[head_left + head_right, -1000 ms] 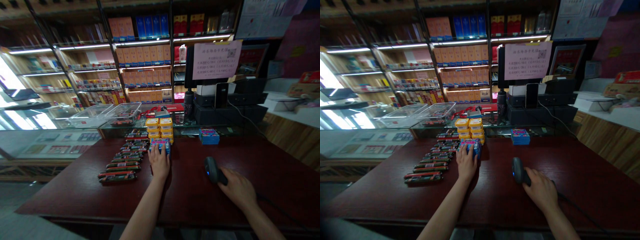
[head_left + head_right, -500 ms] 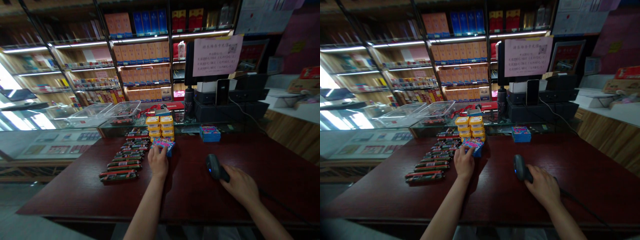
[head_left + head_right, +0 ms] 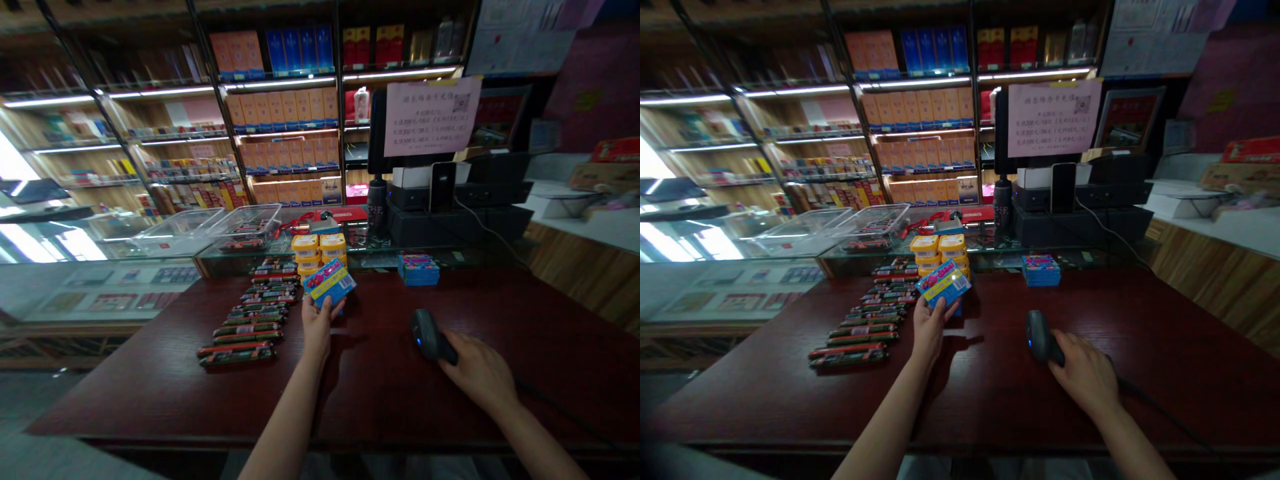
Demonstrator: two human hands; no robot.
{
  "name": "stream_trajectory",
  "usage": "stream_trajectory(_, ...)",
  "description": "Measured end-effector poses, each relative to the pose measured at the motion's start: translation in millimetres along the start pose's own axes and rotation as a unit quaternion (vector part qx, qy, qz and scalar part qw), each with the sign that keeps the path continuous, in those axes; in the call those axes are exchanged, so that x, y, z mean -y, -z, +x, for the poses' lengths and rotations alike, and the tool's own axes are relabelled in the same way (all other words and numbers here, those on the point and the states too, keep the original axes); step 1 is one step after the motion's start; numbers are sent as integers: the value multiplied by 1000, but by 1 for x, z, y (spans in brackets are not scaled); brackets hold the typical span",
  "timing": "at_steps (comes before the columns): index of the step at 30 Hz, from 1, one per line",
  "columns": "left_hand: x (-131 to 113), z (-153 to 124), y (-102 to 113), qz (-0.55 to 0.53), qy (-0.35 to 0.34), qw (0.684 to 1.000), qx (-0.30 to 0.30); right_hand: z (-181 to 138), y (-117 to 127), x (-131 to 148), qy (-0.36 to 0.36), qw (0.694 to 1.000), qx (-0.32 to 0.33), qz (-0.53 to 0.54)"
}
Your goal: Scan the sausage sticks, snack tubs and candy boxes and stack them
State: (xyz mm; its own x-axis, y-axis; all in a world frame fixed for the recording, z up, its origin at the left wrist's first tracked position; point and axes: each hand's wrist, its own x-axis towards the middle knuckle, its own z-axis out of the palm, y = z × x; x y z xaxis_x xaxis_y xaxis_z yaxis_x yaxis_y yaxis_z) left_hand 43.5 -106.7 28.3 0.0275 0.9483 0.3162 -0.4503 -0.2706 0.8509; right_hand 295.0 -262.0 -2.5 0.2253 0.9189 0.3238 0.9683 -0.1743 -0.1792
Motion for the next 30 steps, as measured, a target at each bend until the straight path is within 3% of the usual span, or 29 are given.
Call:
stream_trajectory(6,12,-3,-1,-47,58,997,-4,-2,31,24,-28,985,-2,171)
stream_trajectory(9,17,-4,-1,-30,59,998,-1,-5,44,46,-23,949,-8,315)
stream_trajectory(13,18,-5,-1,-15,64,998,-2,-5,50,68,-37,907,29,420)
stream_trajectory(18,16,-7,-2,-10,65,998,-7,-5,51,80,-35,893,56,445)
stream_trajectory(23,17,-7,-2,-10,68,998,-13,-7,51,83,-32,891,-2,453)
stream_trajectory(30,22,-5,0,-6,62,998,-14,-10,52,80,-8,897,4,442)
